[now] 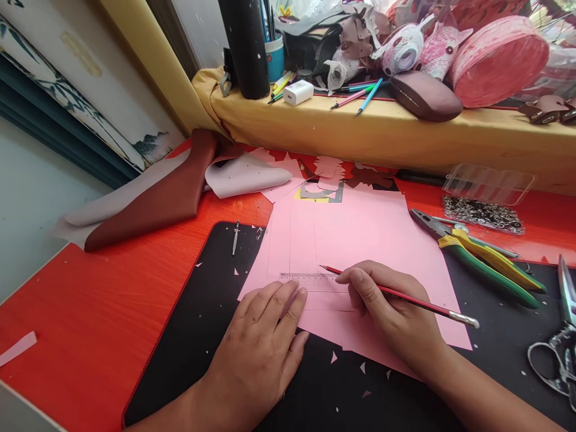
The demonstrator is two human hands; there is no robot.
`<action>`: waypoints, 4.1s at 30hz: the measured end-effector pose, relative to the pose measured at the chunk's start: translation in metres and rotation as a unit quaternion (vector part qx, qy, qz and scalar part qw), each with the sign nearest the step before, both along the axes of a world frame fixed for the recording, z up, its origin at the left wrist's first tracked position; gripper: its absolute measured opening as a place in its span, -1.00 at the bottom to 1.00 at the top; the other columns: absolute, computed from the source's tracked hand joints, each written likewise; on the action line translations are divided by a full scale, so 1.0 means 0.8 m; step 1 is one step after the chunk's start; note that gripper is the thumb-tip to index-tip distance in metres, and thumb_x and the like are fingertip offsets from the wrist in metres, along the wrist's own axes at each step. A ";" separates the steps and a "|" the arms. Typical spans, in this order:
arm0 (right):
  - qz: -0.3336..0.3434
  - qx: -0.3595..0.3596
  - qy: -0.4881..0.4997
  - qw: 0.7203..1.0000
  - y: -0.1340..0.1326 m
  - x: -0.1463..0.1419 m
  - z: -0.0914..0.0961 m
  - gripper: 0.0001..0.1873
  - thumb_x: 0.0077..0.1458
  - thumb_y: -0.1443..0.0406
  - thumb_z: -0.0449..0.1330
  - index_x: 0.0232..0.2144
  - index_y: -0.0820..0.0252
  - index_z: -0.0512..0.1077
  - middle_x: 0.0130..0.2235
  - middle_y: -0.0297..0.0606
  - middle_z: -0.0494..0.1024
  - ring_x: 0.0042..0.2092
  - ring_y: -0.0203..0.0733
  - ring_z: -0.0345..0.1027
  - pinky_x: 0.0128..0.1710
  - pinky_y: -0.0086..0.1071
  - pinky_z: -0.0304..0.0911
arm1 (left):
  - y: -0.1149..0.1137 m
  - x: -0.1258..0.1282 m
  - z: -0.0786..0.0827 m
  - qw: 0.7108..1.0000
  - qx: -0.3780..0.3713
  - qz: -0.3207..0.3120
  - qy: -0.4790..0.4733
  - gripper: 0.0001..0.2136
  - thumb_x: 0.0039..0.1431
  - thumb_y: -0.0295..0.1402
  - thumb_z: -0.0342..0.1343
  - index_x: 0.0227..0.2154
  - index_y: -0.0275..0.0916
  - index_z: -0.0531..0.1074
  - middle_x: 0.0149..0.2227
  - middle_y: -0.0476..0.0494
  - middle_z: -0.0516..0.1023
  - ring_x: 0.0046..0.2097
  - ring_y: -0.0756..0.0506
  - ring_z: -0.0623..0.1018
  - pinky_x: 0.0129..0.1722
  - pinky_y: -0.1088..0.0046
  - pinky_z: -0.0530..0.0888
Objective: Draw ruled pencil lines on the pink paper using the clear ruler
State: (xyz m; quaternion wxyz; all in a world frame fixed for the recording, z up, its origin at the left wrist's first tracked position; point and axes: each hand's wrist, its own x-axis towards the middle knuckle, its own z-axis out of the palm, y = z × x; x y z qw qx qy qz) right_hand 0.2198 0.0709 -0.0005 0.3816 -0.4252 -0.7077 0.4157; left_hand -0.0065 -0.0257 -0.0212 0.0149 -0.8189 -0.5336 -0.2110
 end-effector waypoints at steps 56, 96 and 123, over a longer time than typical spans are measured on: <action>0.007 -0.006 -0.008 1.000 0.000 -0.001 0.000 -0.62 0.54 0.19 0.16 -0.31 0.16 0.64 -0.51 -0.34 0.55 -0.51 -0.26 0.41 -0.44 -0.37 0.34 | 0.001 0.000 0.002 1.000 -0.006 0.000 -0.005 -0.64 0.57 -0.39 -0.01 0.29 -0.33 0.47 0.25 -0.31 0.61 0.26 -0.29 0.52 0.29 0.07 0.39; 0.006 -0.039 0.000 0.999 0.002 -0.003 0.002 -0.55 0.55 0.08 0.15 -0.32 0.16 0.63 -0.54 -0.36 0.50 -0.52 -0.25 0.38 -0.44 -0.36 0.32 | 0.001 -0.001 0.001 1.000 -0.019 -0.006 -0.013 -0.62 0.59 -0.38 -0.02 0.31 -0.35 0.46 0.27 -0.31 0.59 0.29 -0.31 0.49 0.31 0.06 0.34; 0.018 -0.014 -0.004 1.000 0.001 -0.002 0.000 -0.64 0.54 0.22 0.16 -0.29 0.16 0.65 -0.50 -0.36 0.55 -0.49 -0.28 0.42 -0.42 -0.40 0.34 | -0.001 0.000 0.002 0.999 -0.029 -0.005 -0.013 -0.62 0.61 -0.37 -0.05 0.34 -0.35 0.43 0.29 -0.31 0.57 0.31 -0.29 0.45 0.35 0.08 0.29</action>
